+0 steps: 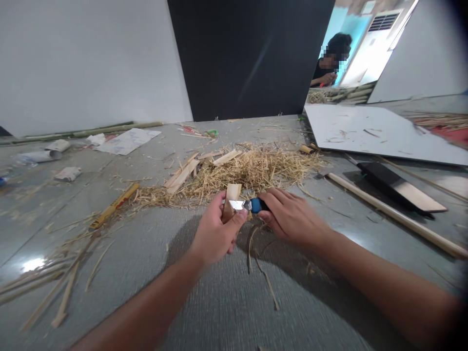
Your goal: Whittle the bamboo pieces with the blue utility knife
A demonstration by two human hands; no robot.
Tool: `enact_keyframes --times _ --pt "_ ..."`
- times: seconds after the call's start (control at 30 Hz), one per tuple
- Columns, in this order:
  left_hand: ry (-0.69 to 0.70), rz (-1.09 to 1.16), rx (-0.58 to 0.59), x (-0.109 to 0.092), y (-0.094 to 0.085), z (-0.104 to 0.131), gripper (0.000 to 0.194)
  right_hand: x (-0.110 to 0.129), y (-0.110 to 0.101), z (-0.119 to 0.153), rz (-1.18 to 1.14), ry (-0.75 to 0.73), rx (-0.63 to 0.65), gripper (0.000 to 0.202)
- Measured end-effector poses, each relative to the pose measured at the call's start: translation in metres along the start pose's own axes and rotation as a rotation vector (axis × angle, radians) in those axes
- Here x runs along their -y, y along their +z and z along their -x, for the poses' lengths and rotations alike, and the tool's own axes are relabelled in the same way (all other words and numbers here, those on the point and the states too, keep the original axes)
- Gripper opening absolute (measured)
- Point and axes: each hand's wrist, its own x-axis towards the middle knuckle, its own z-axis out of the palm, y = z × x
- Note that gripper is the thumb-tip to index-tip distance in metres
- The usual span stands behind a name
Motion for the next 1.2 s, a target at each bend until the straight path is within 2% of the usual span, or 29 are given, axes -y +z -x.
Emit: enact_keyframes --times 0.1,0.2,0.3,0.4,0.57,0.8,1.2 --pt "0.020 0.094 0.073 0.001 -0.003 -0.001 0.045 -0.001 -0.001 0.001 -0.038 -0.016 -0.021 0.044" --pt "0.006 0.224 0.151 0.002 -0.003 -0.002 0.038 -0.003 -0.003 0.003 -0.049 0.031 0.013 0.043" --pt "-0.021 0.383 0.160 0.002 -0.001 -0.002 0.028 -0.007 -0.003 0.006 -0.099 0.057 0.056 0.045" --pt "-0.028 0.475 0.167 0.003 0.000 -0.002 0.019 -0.011 -0.002 0.007 -0.209 0.045 0.027 0.046" --pt "-0.043 0.478 0.186 0.002 0.002 0.000 0.016 -0.015 -0.003 0.006 -0.218 0.004 -0.026 0.050" --pt "-0.041 0.458 0.235 -0.002 0.004 0.003 0.016 -0.010 -0.005 0.006 -0.100 0.007 -0.037 0.047" --pt "-0.028 0.478 0.273 -0.003 0.006 0.004 0.015 -0.010 -0.004 0.007 -0.098 0.022 -0.043 0.045"
